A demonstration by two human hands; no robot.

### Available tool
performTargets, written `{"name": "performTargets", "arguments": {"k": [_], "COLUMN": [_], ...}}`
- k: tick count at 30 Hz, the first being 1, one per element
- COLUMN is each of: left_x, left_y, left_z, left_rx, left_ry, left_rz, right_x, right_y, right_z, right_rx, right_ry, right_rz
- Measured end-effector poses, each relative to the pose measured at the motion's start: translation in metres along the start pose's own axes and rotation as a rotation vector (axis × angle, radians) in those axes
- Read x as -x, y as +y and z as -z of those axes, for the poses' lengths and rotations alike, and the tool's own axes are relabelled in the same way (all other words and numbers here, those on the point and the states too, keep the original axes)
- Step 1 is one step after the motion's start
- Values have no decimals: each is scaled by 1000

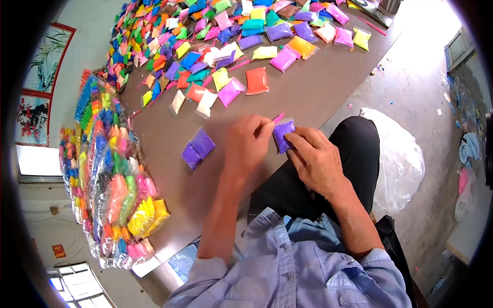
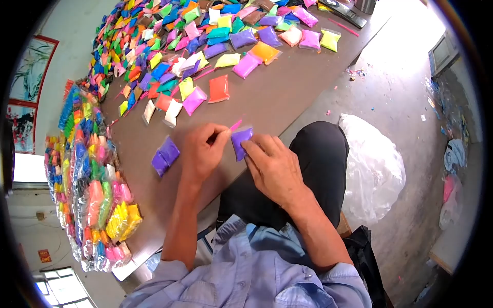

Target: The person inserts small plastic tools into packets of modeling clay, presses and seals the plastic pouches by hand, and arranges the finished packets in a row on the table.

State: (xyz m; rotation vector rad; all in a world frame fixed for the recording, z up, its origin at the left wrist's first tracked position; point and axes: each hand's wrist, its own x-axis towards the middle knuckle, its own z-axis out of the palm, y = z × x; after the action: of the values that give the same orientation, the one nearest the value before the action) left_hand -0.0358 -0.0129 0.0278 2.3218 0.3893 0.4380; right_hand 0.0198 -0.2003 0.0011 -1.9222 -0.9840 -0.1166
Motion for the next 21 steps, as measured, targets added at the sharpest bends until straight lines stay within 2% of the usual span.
{"name": "performTargets", "arguments": {"k": [5,7,11,13,14,16,20,21], "left_x": [34,35,16,8,8,8,34,45], "left_y": [20,7,-8,-17,-20,-15,1,4], "left_z": [2,-3,-2,-4,-4,-2,7,5], "left_rx": [103,12,21,-13,-13,50,73,80], "left_ry": [0,40,25,28,30,52,62,81], "left_rz": [161,-2,16,-61,-61,93,129,67], "right_x": [-6,-7,-6,-6,-6,-6,-6,-6], "right_y": [-9,-8,3,2,0,-5,-6,-4], "right_z": [1,0,-5,-4,-4,-3,-4,-6], "right_rx": [-67,-30,-2,-22,-22,-5,-15,-28], "right_ry": [-1,9,12,-11,-11,-10,-38,-33], "right_rz": [-80,-20,3,-24,-22,-88,-107,-114]}}
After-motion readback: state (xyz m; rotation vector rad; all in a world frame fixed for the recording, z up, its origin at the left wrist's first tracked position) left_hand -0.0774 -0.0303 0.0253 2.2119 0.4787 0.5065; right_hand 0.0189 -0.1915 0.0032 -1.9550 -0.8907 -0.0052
